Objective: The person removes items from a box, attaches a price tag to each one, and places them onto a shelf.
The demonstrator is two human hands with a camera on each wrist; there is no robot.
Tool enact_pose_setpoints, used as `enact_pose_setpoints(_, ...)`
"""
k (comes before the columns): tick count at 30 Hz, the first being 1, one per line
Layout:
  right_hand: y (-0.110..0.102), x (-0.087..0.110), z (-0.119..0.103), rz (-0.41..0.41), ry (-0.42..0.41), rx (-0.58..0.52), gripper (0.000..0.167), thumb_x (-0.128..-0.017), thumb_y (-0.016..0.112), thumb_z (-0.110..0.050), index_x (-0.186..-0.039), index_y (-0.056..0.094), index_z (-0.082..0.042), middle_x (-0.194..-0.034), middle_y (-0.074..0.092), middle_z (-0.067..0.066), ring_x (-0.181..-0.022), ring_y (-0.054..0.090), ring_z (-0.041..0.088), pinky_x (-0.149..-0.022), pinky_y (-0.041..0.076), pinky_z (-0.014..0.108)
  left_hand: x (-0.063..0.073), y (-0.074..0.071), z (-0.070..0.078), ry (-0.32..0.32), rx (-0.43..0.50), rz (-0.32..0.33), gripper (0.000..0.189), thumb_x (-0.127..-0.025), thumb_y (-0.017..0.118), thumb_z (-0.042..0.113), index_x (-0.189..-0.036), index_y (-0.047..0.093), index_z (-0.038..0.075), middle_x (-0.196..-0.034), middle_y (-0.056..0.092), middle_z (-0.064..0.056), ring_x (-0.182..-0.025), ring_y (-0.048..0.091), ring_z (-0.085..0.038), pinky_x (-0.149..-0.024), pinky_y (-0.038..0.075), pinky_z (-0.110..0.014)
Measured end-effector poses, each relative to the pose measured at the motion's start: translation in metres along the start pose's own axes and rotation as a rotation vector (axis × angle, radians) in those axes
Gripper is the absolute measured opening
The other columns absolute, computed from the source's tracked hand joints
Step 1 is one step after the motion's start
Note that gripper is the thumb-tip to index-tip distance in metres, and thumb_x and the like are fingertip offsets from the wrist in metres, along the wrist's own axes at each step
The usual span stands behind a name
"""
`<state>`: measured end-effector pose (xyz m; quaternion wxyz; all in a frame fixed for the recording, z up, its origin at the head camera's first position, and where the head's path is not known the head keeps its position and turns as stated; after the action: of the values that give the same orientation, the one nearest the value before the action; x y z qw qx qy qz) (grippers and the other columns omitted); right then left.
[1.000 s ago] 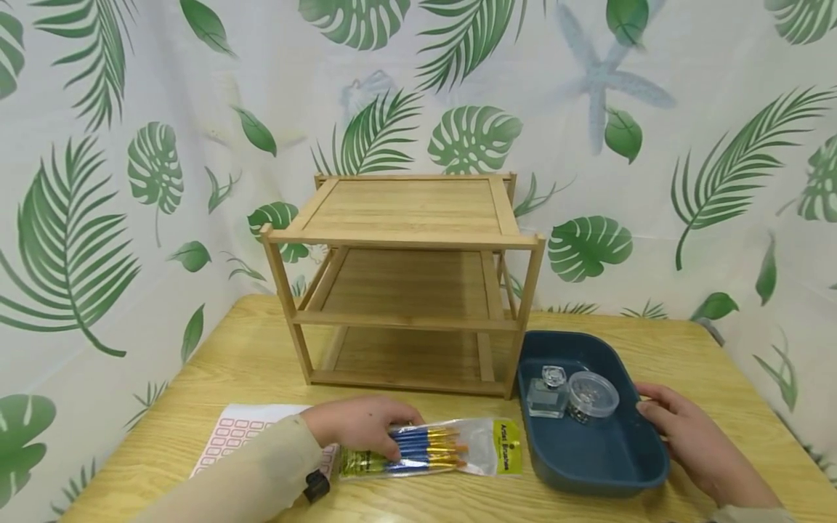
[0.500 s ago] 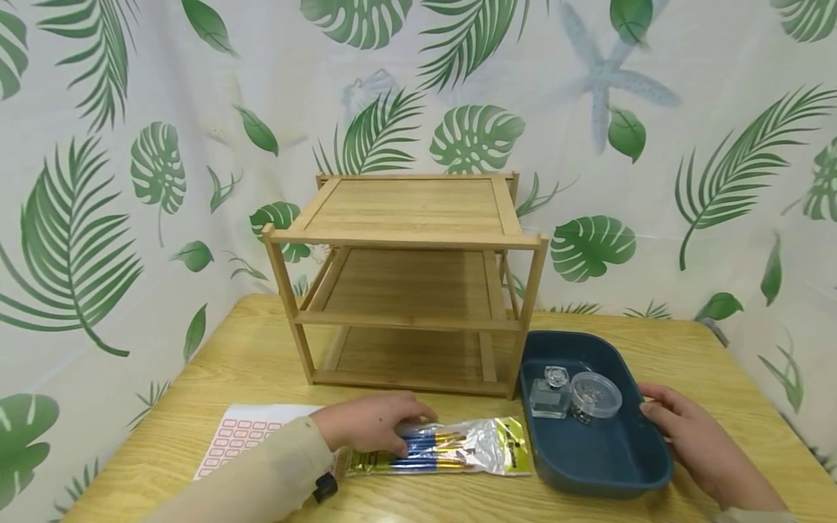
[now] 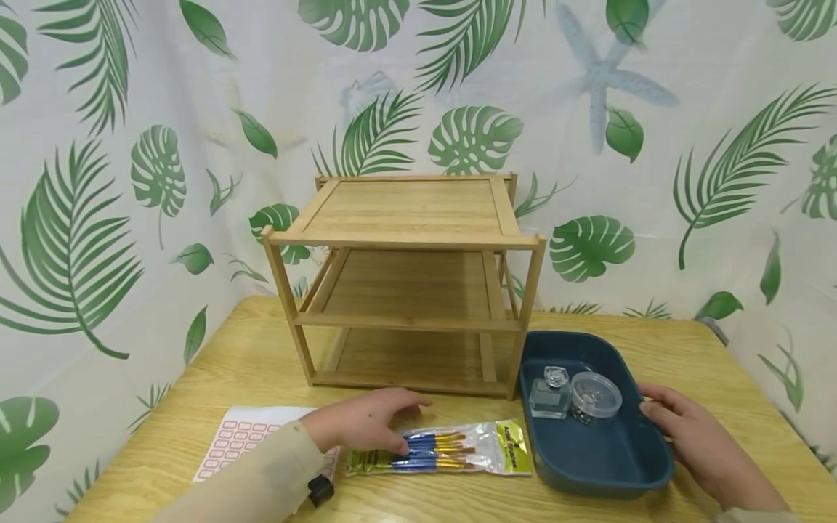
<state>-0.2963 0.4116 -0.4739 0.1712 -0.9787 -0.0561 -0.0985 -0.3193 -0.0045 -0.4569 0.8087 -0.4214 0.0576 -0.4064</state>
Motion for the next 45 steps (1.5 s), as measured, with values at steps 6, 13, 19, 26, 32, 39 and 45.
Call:
enact_pose_setpoints(6, 0.000, 0.001, -0.001, 0.006, 0.003, 0.011, 0.068, -0.112, 0.037, -0.030, -0.154, 0.010, 0.015, -0.123, 0.057, -0.007, -0.098, 0.064, 0.003, -0.081, 0.058, 0.042, 0.006, -0.007, -0.001, 0.013, 0.018, 0.044, 0.073, -0.091, 0.079, 0.024, -0.154, 0.043, 0.020, -0.144, 0.053, 0.002, -0.131, 0.050, -0.013, -0.106, 0.044, -0.038)
enact_pose_setpoints(13, -0.002, 0.003, -0.001, 0.044, 0.014, 0.096, 0.068, -0.112, 0.037, -0.034, -0.155, 0.013, 0.012, -0.121, 0.055, 0.014, -0.095, 0.065, 0.010, -0.080, 0.058, 0.038, 0.013, -0.013, -0.004, 0.008, 0.041, 0.096, 0.072, -0.092, 0.077, 0.026, -0.154, 0.042, 0.021, -0.145, 0.053, -0.001, -0.133, 0.049, -0.017, -0.108, 0.042, -0.042)
enact_pose_setpoints(19, -0.008, 0.002, -0.002, 0.105, 0.001, 0.207, 0.070, -0.110, 0.041, -0.040, -0.155, 0.020, 0.009, -0.121, 0.055, 0.019, -0.091, 0.062, 0.008, -0.076, 0.056, 0.034, 0.021, -0.020, -0.005, 0.012, 0.063, 0.149, 0.072, -0.092, 0.077, 0.029, -0.154, 0.042, 0.023, -0.146, 0.051, -0.001, -0.134, 0.047, -0.019, -0.109, 0.041, -0.045)
enact_pose_setpoints(26, -0.013, 0.007, -0.017, 0.197, -0.036, 0.310, 0.063, -0.110, 0.038, -0.035, -0.153, 0.027, 0.010, -0.109, 0.054, 0.014, -0.085, 0.058, 0.011, -0.069, 0.055, 0.033, 0.031, -0.028, -0.007, 0.007, 0.065, 0.191, 0.067, -0.094, 0.074, 0.031, -0.154, 0.042, 0.025, -0.145, 0.050, 0.004, -0.134, 0.047, -0.018, -0.108, 0.041, -0.046)
enact_pose_setpoints(32, -0.013, 0.016, -0.035, 0.283, -0.118, 0.421, 0.060, -0.110, 0.042, -0.035, -0.150, 0.036, 0.009, -0.111, 0.057, 0.016, -0.080, 0.056, 0.011, -0.063, 0.052, 0.032, 0.040, -0.034, -0.009, 0.025, 0.099, 0.227, 0.066, -0.096, 0.071, 0.029, -0.155, 0.041, 0.022, -0.148, 0.048, 0.005, -0.136, 0.045, -0.019, -0.107, 0.042, -0.047)
enact_pose_setpoints(39, -0.001, 0.028, -0.063, 0.340, -0.204, 0.503, 0.056, -0.108, 0.050, -0.036, -0.146, 0.046, 0.005, -0.115, 0.061, 0.017, -0.081, 0.054, 0.003, -0.061, 0.052, 0.028, 0.058, -0.040, -0.015, 0.008, 0.143, 0.267, 0.067, -0.096, 0.071, 0.034, -0.155, 0.040, 0.027, -0.149, 0.047, 0.005, -0.136, 0.044, -0.020, -0.104, 0.045, -0.047)
enact_pose_setpoints(45, 0.035, 0.037, -0.102, 0.293, -0.302, 0.556, 0.048, -0.106, 0.056, -0.034, -0.143, 0.053, -0.005, -0.117, 0.064, 0.013, -0.085, 0.053, -0.005, -0.064, 0.049, 0.025, 0.080, -0.052, -0.022, -0.013, 0.110, 0.342, 0.069, -0.095, 0.072, 0.040, -0.154, 0.040, 0.028, -0.150, 0.045, 0.005, -0.136, 0.044, -0.019, -0.107, 0.042, -0.049)
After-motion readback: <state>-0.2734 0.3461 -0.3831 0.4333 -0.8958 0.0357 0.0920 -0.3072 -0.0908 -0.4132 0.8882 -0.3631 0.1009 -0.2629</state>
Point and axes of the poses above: each hand's wrist, its own x-axis away from the middle knuckle, its own y-axis out of the palm, z = x × y, the point moved 9 cm from there along -x, towards the middle knuckle
